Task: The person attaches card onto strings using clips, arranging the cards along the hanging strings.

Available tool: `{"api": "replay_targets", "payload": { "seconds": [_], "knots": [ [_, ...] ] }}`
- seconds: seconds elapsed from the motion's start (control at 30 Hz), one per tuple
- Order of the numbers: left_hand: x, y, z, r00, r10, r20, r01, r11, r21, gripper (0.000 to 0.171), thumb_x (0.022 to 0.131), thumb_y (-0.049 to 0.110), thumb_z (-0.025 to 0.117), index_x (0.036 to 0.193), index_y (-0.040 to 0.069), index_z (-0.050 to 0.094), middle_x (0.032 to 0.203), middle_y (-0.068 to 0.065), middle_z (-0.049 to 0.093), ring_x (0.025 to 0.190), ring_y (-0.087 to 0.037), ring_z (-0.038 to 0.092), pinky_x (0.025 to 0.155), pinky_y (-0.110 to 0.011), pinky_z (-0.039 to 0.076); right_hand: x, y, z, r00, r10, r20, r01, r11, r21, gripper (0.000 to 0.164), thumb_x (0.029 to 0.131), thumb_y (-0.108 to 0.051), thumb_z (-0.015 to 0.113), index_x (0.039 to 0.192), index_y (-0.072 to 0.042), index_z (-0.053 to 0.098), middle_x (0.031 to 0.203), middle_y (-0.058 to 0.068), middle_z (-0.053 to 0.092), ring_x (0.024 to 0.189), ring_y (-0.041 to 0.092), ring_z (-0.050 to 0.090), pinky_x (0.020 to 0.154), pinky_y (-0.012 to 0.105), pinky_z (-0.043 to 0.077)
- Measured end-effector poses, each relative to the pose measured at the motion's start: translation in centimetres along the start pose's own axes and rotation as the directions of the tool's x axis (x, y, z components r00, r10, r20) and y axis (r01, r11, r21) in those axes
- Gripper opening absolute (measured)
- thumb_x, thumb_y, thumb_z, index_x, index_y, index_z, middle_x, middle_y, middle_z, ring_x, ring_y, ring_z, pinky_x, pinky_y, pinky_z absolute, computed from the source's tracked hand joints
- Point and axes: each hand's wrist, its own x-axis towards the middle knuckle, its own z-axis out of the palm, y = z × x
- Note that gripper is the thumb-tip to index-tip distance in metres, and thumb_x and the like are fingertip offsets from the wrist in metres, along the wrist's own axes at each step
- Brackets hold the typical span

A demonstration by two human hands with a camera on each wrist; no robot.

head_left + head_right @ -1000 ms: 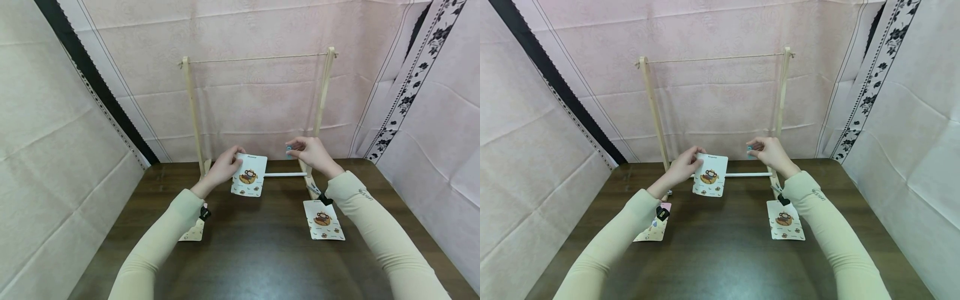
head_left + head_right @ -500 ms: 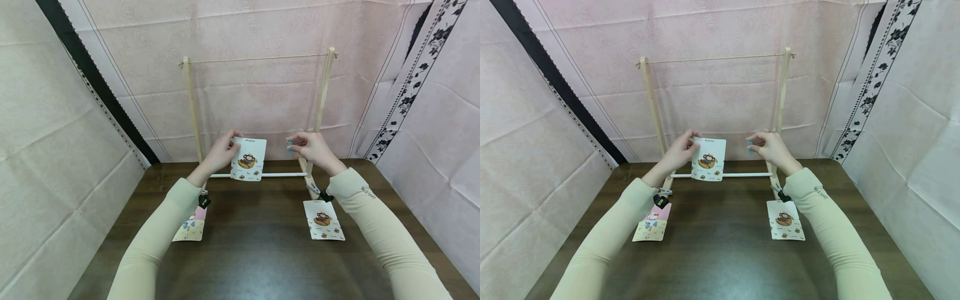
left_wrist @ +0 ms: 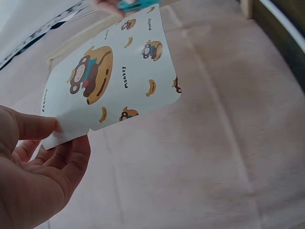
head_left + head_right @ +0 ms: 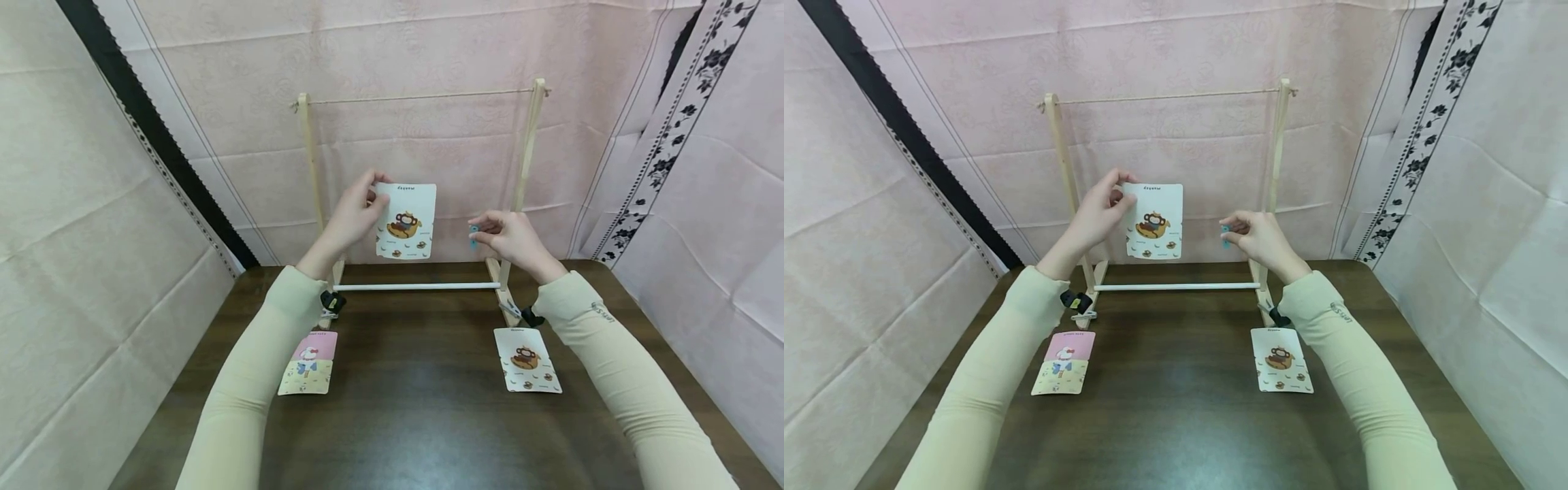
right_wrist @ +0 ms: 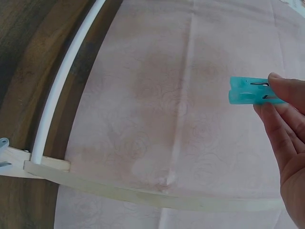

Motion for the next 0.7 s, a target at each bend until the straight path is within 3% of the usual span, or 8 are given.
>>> {"api": "replay_targets", "payload": {
  "seconds": [0.4,0.7],
  "knots": [
    [1.4,3.4,-2.0,0.998,0.027,-0.057,-0.027,1.0,-0.004,0.026,0.102,0.004,0.053,0.128,0.007,0.053,0.116,-0.01,0.064,0.084,-0.023,0.065,0.075,-0.035,0.056,0.1,-0.2,-0.7,1.0,0.026,0.004,-0.027,0.999,0.023,0.019,0.091,-0.009,0.076,0.109,-0.008,0.075,0.1,0.009,0.075,0.09,0.026,0.072,0.081,0.039,0.057],
    [2.0,4.3,-2.4,0.994,0.051,-0.097,-0.057,0.996,-0.068,0.035,0.101,0.001,0.057,0.135,0.006,0.05,0.118,-0.009,0.058,0.089,-0.023,0.067,0.079,-0.035,0.056,-0.1,-0.4,-0.8,1.0,0.025,0.01,-0.025,0.999,0.029,0.016,0.091,-0.008,0.076,0.106,-0.009,0.075,0.101,0.008,0.075,0.09,0.025,0.072,0.083,0.042,0.057]
  ]
}}
